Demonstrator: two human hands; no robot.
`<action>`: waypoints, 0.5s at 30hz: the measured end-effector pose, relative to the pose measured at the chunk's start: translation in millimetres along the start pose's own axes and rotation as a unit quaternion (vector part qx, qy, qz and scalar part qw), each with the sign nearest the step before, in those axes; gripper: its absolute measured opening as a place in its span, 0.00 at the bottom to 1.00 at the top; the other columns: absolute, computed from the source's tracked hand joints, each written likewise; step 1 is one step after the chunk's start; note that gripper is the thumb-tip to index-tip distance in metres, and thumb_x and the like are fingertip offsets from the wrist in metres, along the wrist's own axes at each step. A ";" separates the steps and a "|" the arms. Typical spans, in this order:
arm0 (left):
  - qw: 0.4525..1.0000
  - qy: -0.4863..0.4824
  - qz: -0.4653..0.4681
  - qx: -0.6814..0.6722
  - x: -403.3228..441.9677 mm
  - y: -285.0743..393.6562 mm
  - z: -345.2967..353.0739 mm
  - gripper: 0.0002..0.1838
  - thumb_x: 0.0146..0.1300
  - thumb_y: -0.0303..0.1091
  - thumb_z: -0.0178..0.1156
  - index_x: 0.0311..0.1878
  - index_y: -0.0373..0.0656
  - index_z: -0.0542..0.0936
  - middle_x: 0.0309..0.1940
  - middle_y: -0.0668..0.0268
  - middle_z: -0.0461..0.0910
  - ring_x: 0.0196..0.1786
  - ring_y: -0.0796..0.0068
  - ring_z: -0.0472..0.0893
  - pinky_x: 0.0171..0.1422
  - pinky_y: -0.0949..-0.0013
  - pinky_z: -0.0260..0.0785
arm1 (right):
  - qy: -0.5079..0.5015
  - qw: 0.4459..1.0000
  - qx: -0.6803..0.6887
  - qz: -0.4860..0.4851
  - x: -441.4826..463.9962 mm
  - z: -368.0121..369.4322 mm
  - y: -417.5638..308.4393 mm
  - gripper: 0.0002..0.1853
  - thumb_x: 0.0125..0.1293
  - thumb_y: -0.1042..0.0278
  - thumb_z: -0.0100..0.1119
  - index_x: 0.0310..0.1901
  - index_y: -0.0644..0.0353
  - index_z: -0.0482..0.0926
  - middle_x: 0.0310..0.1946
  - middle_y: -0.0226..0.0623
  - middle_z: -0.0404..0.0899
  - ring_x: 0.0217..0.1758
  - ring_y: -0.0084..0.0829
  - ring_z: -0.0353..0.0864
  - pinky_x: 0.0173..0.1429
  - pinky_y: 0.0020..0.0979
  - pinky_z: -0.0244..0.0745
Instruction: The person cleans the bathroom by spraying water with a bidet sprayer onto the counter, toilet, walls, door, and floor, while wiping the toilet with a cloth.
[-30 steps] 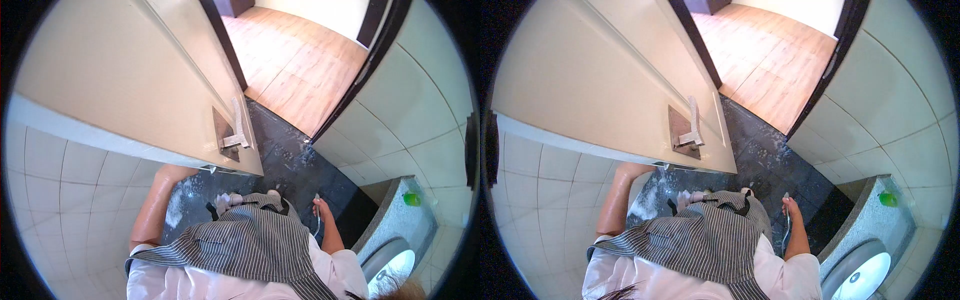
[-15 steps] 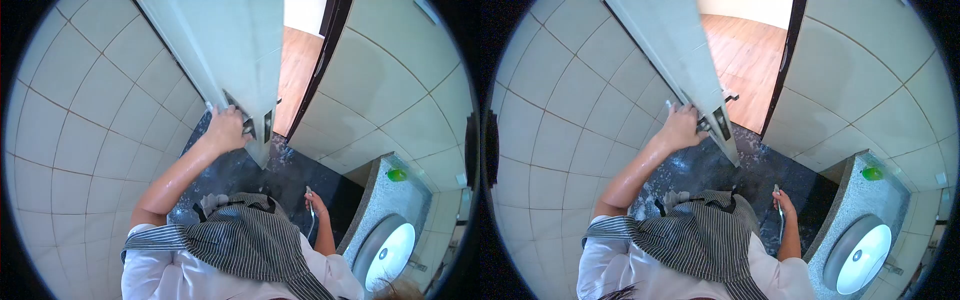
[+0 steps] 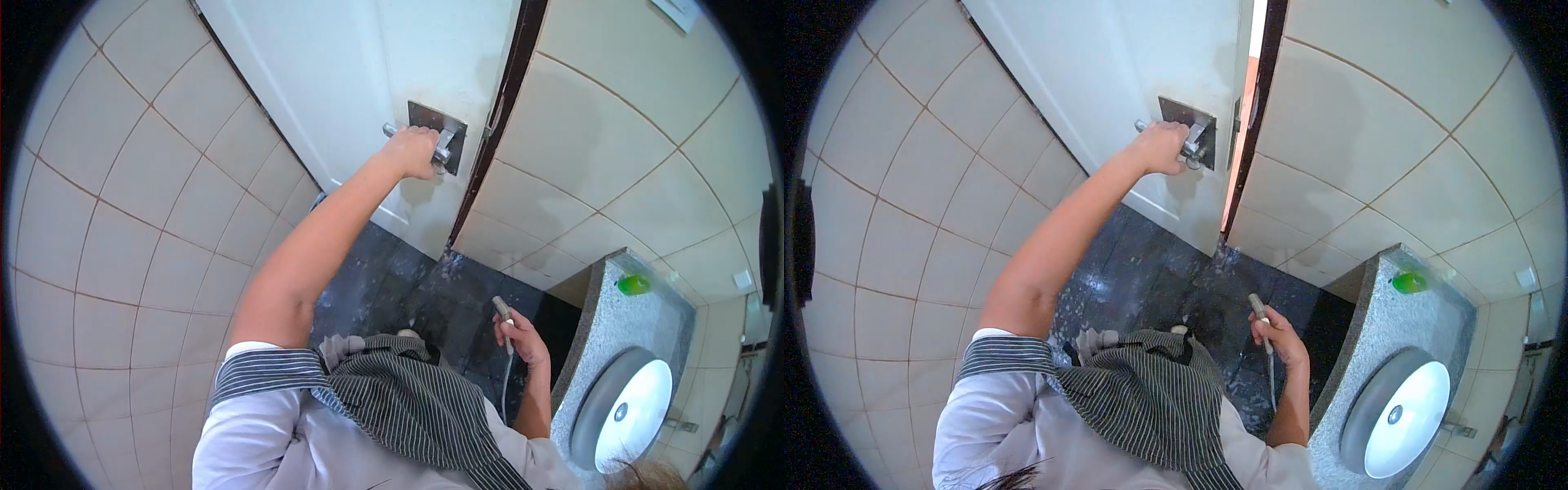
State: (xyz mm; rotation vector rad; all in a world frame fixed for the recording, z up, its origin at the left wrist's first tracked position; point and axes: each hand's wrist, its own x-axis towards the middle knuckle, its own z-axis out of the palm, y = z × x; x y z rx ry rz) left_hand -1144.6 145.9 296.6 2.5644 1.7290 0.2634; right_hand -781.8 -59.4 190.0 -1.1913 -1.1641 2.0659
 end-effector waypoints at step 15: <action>0.978 0.067 -0.194 -0.036 -137.5 -10.9 17.8 0.48 0.46 0.33 0.64 0.70 0.39 0.49 0.69 0.48 0.51 0.72 0.44 0.50 0.71 0.40 0.44 | 0.021 0.950 -0.013 -0.310 -126.6 105.7 -63.5 0.27 0.52 0.49 0.68 0.40 0.65 0.70 0.20 0.36 0.70 0.19 0.25 0.70 0.24 0.26 0.64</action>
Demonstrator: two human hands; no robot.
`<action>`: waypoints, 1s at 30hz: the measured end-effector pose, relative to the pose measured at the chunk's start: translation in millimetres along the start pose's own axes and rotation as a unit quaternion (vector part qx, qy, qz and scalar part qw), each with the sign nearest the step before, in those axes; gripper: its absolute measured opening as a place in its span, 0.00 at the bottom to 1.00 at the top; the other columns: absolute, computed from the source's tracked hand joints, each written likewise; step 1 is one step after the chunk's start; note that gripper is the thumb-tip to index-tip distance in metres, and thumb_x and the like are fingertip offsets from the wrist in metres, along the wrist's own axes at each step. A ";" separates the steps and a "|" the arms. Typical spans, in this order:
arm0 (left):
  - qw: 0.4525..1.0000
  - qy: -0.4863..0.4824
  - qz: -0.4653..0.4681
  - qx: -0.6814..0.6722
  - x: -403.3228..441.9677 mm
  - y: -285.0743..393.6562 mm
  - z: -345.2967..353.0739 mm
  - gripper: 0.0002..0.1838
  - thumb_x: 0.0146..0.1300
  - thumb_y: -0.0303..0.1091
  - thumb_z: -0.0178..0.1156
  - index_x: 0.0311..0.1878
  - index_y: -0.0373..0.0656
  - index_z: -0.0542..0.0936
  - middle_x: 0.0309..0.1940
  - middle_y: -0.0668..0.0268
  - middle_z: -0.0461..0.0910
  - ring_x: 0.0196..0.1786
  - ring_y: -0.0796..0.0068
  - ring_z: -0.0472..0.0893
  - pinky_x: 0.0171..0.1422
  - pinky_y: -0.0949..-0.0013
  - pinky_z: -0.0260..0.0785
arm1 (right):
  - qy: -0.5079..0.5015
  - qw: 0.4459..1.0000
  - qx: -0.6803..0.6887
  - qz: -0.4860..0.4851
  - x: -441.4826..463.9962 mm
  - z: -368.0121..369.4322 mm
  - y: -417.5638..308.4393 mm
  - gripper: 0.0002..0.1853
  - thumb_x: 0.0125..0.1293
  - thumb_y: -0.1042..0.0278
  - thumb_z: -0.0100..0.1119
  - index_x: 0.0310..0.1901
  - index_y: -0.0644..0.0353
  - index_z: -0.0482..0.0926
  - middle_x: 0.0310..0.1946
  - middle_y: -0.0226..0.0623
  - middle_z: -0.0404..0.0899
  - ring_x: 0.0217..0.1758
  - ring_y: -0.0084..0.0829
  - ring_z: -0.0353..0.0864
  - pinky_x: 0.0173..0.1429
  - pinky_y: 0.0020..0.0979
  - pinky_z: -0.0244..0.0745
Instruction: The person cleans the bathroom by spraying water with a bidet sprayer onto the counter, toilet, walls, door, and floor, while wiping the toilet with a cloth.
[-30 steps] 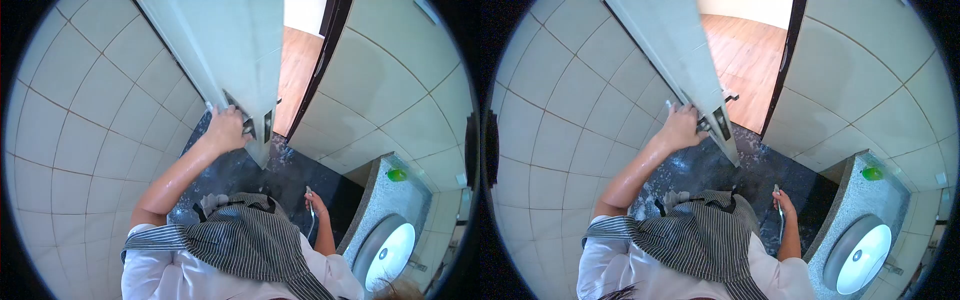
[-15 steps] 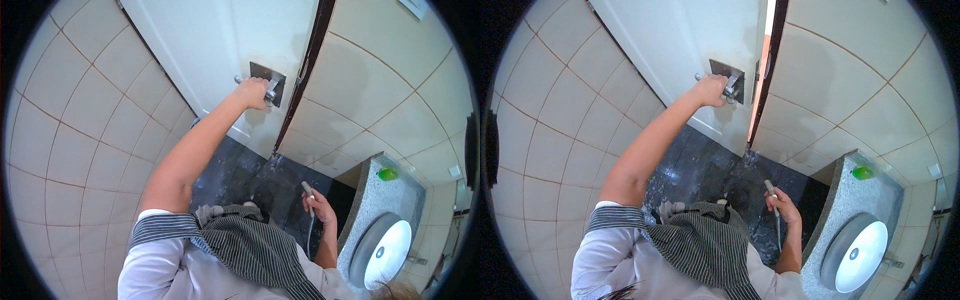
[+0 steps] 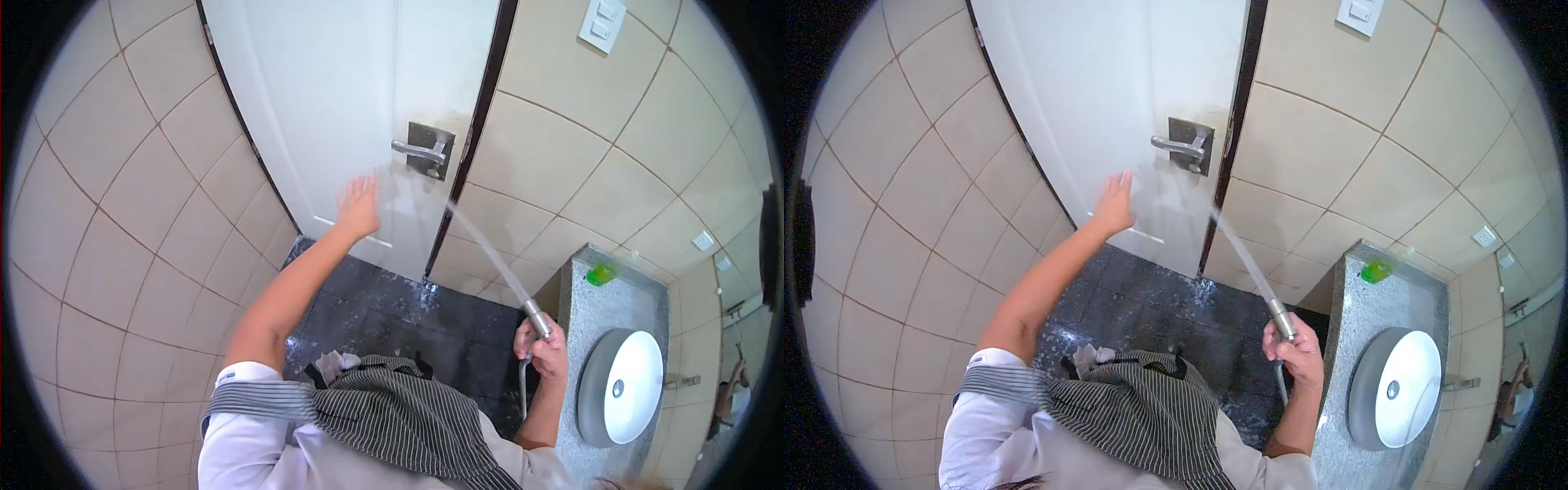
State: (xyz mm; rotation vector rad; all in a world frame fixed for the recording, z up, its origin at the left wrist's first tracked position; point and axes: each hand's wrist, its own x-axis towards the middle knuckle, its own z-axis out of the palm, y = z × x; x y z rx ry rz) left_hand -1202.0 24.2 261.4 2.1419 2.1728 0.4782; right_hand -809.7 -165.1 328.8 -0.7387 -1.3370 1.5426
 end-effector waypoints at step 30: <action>0.835 -0.400 -0.372 -0.059 -567.1 -440.1 153.2 0.11 0.38 0.34 0.60 0.26 0.38 0.83 0.27 0.57 0.82 0.32 0.65 0.79 0.36 0.57 0.71 | -0.015 0.943 0.057 -0.328 -142.3 95.0 -33.3 0.23 0.58 0.45 0.62 0.40 0.58 0.73 0.16 0.26 0.64 0.14 0.22 0.61 0.18 0.26 0.56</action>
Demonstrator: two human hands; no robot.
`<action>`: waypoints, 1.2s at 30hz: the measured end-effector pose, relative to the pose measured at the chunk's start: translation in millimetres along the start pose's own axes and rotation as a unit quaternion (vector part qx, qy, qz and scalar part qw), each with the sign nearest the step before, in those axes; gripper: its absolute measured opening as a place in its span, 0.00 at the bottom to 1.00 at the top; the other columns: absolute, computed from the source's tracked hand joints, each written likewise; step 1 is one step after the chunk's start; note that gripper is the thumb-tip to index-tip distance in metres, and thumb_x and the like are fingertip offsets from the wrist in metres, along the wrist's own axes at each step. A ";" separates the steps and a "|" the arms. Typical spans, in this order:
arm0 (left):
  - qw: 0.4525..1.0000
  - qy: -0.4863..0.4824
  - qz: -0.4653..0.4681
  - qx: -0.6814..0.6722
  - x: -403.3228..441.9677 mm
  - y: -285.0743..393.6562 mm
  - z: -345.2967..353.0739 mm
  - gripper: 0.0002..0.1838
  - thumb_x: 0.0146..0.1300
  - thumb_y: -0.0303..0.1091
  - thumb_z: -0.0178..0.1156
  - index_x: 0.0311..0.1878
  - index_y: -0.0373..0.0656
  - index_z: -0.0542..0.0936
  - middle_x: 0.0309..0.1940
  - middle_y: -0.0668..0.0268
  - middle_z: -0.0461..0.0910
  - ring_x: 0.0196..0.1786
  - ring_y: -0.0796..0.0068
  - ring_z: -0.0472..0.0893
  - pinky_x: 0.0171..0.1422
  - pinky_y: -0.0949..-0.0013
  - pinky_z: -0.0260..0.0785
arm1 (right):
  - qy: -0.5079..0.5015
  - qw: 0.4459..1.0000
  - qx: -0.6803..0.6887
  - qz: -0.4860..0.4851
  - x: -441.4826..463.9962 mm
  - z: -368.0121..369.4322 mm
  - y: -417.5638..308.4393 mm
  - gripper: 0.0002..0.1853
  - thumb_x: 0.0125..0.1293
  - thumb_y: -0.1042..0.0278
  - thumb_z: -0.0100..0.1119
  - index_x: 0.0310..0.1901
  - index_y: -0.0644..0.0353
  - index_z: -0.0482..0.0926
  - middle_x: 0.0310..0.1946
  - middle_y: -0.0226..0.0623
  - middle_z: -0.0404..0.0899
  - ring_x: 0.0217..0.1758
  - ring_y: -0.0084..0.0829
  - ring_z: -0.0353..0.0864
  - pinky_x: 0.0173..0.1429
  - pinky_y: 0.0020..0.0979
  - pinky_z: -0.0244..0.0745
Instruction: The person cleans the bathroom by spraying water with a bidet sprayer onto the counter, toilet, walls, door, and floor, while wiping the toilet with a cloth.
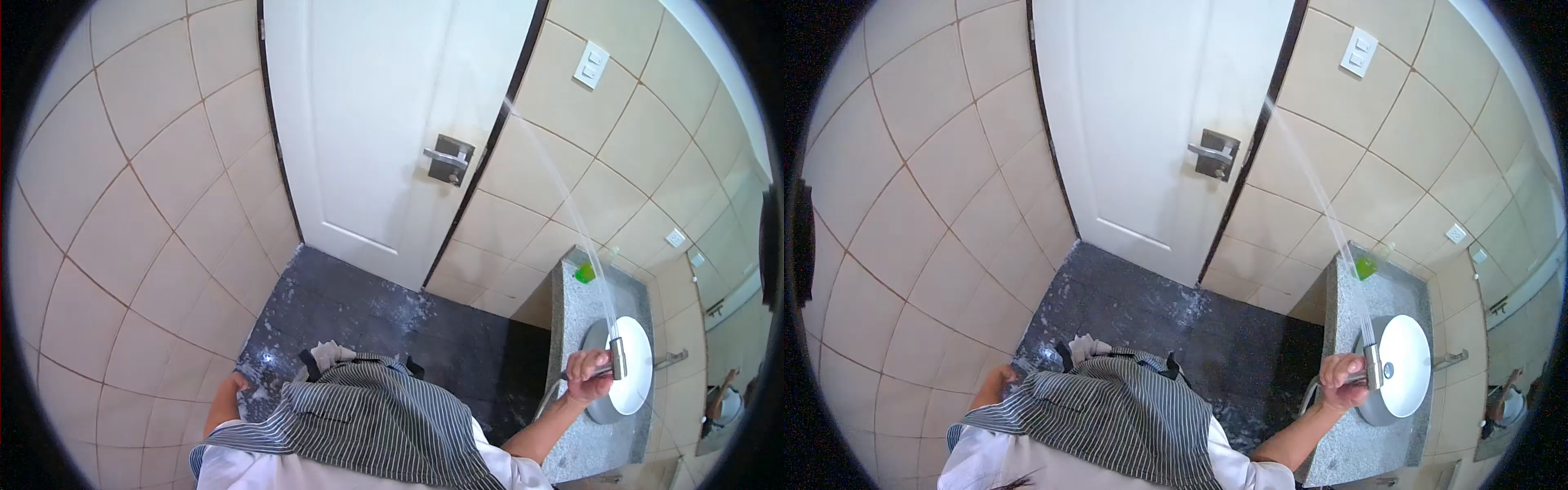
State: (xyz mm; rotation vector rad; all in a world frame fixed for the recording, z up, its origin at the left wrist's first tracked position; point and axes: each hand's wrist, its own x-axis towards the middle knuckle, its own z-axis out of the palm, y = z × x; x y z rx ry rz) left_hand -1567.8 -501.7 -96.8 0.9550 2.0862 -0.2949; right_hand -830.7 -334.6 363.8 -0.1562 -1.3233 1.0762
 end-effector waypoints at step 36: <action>0.982 0.045 0.143 0.114 15.5 9.6 -32.4 0.20 0.43 0.42 0.62 0.36 0.34 0.82 0.37 0.46 0.81 0.38 0.56 0.80 0.41 0.58 0.72 | -0.030 0.990 0.134 0.035 -9.7 -31.0 41.3 0.23 0.52 0.49 0.68 0.35 0.63 0.77 0.11 0.29 0.67 0.08 0.22 0.60 0.13 0.25 0.52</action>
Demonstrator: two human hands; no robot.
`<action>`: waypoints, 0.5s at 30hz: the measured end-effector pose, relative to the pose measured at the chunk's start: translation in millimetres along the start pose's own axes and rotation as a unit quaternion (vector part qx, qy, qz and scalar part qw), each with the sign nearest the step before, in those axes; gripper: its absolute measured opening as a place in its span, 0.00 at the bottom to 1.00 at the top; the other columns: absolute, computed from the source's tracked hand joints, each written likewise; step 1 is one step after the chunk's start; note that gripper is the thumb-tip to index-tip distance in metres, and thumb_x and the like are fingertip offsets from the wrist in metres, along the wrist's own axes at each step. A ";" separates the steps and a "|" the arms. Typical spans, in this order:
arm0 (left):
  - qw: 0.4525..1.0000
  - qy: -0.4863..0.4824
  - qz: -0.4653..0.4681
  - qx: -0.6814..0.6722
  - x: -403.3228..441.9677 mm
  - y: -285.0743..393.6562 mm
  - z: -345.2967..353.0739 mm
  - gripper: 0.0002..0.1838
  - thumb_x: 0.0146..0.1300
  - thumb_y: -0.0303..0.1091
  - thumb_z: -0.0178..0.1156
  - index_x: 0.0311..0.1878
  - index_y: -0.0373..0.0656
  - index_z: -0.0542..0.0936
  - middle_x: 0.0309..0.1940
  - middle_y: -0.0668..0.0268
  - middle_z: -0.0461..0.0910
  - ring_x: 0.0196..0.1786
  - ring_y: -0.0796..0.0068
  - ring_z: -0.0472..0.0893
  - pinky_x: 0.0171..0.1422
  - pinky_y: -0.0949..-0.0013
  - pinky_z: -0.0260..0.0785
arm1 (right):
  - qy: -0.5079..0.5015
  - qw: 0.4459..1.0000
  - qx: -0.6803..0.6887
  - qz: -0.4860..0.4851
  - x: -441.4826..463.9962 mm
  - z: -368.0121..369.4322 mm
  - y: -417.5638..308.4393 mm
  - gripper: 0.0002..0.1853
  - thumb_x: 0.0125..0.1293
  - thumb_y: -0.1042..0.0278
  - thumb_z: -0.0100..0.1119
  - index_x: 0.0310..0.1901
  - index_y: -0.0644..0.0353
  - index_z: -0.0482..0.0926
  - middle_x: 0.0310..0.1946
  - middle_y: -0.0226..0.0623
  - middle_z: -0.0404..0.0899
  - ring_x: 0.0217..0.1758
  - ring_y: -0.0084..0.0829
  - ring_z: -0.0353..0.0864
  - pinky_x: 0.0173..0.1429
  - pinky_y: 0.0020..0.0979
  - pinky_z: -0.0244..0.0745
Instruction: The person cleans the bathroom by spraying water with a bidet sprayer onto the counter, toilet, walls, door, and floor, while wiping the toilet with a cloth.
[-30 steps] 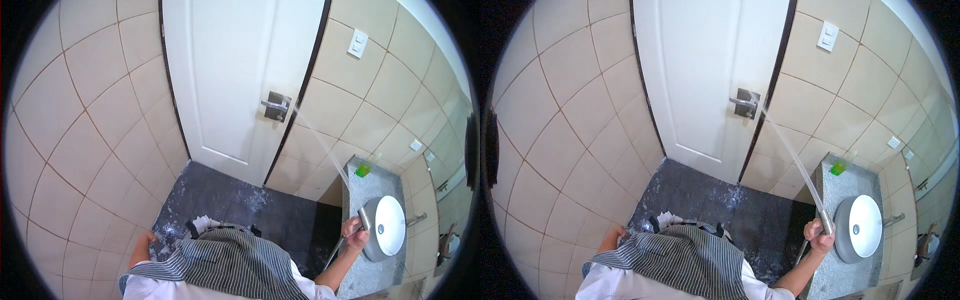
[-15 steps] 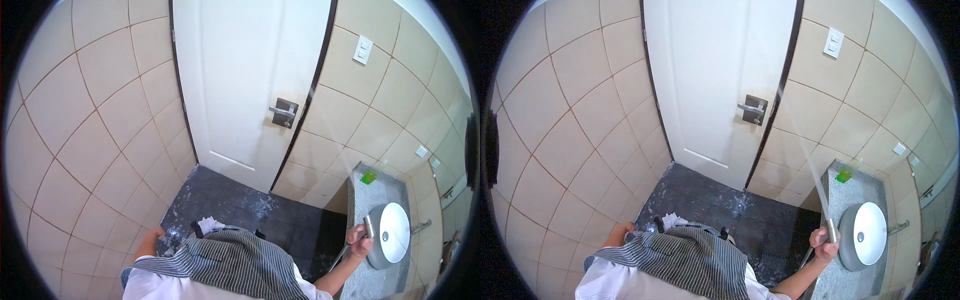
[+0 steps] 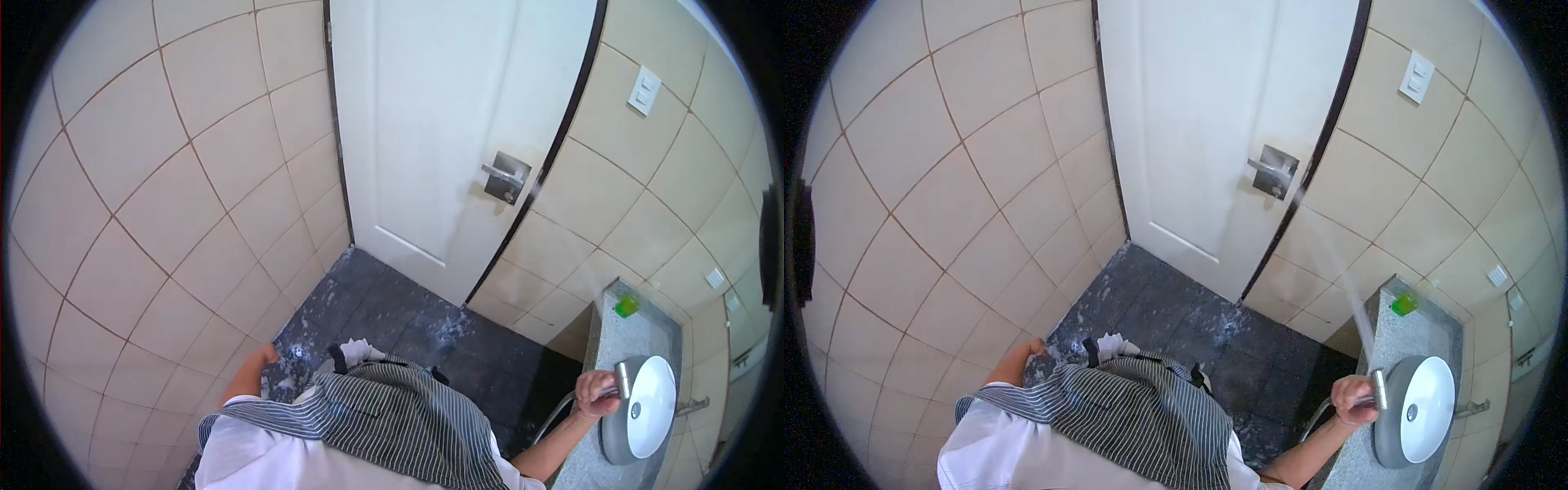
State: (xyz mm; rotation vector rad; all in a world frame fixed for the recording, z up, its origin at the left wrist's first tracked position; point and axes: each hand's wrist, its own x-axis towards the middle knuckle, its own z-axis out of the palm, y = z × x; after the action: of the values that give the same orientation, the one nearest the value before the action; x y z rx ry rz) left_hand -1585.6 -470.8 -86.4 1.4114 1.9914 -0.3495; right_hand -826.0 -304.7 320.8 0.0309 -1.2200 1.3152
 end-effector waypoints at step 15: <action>0.994 0.075 -0.030 -0.069 -25.4 -10.5 9.7 0.24 0.48 0.50 0.58 0.44 0.42 0.81 0.38 0.50 0.81 0.41 0.51 0.79 0.49 0.53 0.70 | -0.035 0.993 -0.024 0.107 12.8 -19.9 25.2 0.26 0.53 0.47 0.67 0.42 0.64 0.78 0.11 0.32 0.68 0.09 0.23 0.60 0.13 0.28 0.53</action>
State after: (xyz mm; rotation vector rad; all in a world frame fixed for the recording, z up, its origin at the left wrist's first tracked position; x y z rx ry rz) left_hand -1586.7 -498.9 -78.7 1.3266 2.1386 -0.1319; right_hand -834.3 -274.6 305.8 -0.0909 -1.3438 1.4797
